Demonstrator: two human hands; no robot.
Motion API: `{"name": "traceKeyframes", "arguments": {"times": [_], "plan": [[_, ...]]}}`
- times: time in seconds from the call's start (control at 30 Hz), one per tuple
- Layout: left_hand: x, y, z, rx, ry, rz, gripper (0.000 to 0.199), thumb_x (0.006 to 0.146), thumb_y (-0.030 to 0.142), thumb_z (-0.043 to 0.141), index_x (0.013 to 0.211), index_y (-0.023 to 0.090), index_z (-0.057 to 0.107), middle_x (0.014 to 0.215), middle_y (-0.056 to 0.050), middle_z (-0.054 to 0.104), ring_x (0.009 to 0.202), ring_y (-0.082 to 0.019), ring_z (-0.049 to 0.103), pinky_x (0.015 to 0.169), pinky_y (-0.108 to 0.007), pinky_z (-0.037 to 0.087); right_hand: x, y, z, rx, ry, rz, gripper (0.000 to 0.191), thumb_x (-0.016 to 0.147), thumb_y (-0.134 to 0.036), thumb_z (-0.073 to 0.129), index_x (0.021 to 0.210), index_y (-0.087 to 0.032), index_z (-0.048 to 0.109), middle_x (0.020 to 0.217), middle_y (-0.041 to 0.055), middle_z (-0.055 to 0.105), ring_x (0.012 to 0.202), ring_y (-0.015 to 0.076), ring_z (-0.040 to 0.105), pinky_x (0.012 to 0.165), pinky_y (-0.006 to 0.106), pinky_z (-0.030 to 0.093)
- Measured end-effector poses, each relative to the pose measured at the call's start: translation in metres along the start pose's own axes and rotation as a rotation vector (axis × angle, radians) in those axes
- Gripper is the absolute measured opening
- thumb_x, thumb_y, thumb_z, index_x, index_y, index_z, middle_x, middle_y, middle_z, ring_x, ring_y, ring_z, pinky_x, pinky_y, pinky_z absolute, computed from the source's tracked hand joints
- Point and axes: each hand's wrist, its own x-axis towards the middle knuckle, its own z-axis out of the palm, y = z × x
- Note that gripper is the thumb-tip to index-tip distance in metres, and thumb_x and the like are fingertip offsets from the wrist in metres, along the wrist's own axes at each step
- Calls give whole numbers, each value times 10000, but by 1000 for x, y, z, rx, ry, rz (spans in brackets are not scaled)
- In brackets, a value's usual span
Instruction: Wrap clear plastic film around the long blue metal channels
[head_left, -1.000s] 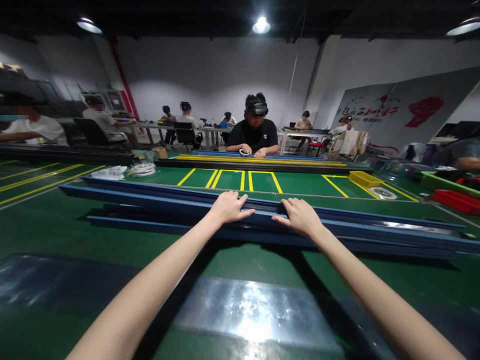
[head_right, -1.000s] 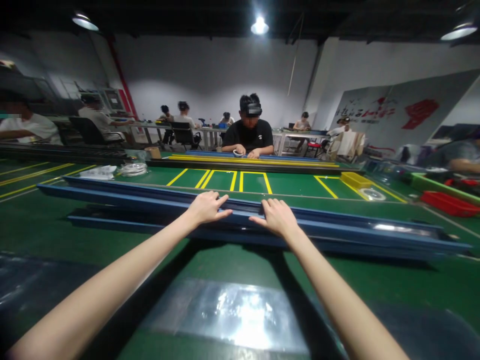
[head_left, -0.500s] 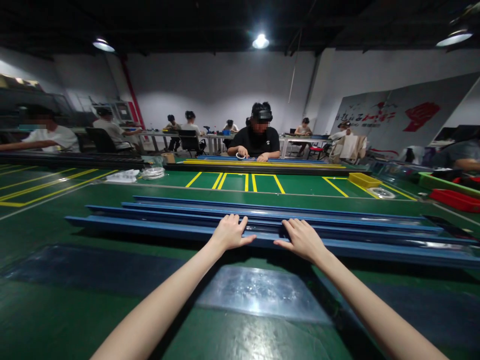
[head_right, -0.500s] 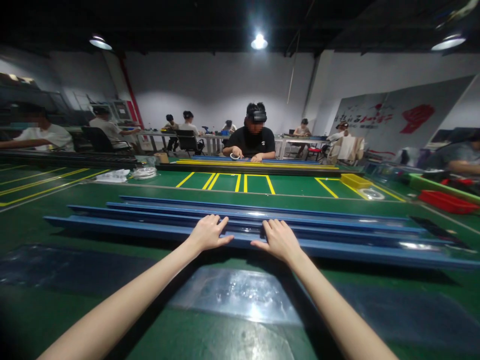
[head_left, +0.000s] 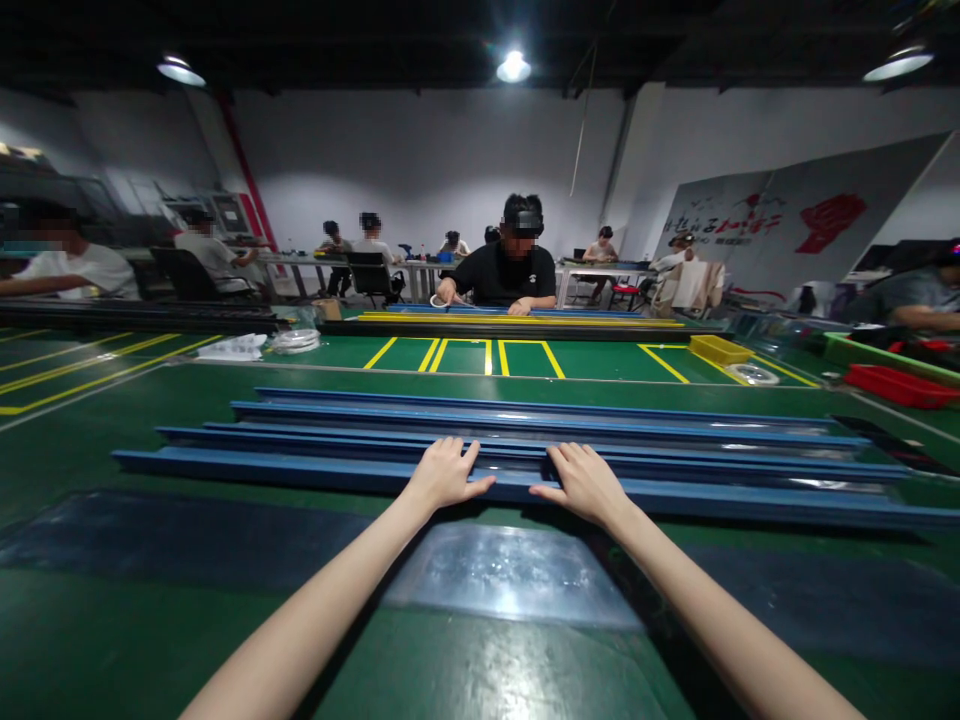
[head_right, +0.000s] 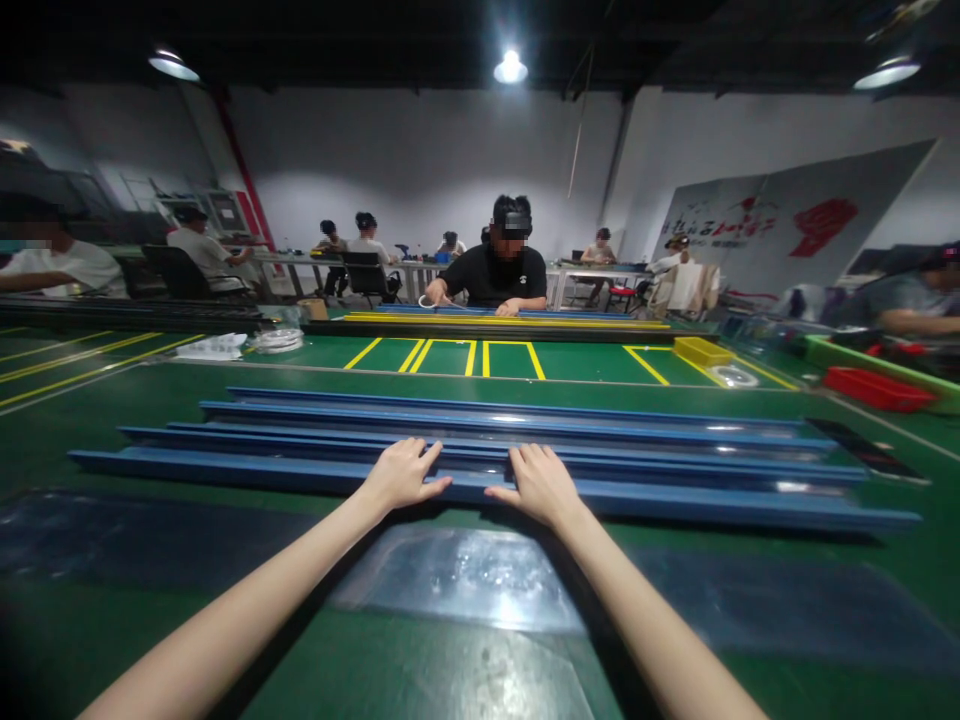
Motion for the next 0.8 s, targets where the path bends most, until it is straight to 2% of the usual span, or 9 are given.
{"name": "traceKeyframes", "arguments": {"times": [0.27,0.47,0.57,0.67,0.8], "plan": [[-7,1,3,-41,-59,-6,609,793,593,334,1065,98,563,816,-126,601,783,-242,546,709,-344,403,-4,-8,8,59,-28,26,675,761,-685,264,953,-112,566,855,122,606,790,231,524,712,324,332],[-8,6,-3,-95,-56,-70,536,806,536,370,1081,112,549,906,-123,599,856,-254,525,764,-371,378,-6,-10,10,93,-23,40,683,767,-671,288,1030,-100,555,906,136,607,832,241,518,736,336,336],[2,20,-8,-143,-80,-82,436,841,447,349,1012,113,571,915,-115,599,874,-246,517,775,-368,365,-6,-11,11,105,-19,58,700,767,-669,290,1055,-86,549,922,149,602,852,253,515,753,353,343],[19,46,-10,-194,-95,-91,328,873,301,304,968,139,573,918,-95,599,886,-227,515,784,-361,352,-6,-10,11,157,-27,58,668,785,-641,296,1075,-93,544,933,149,600,861,259,515,764,373,357],[37,74,-6,-217,-102,-103,295,873,248,299,952,158,568,906,-88,604,860,-217,529,745,-348,359,-9,0,8,310,-30,8,472,894,-422,242,1140,-124,513,1031,128,590,935,216,522,812,349,384]]}}
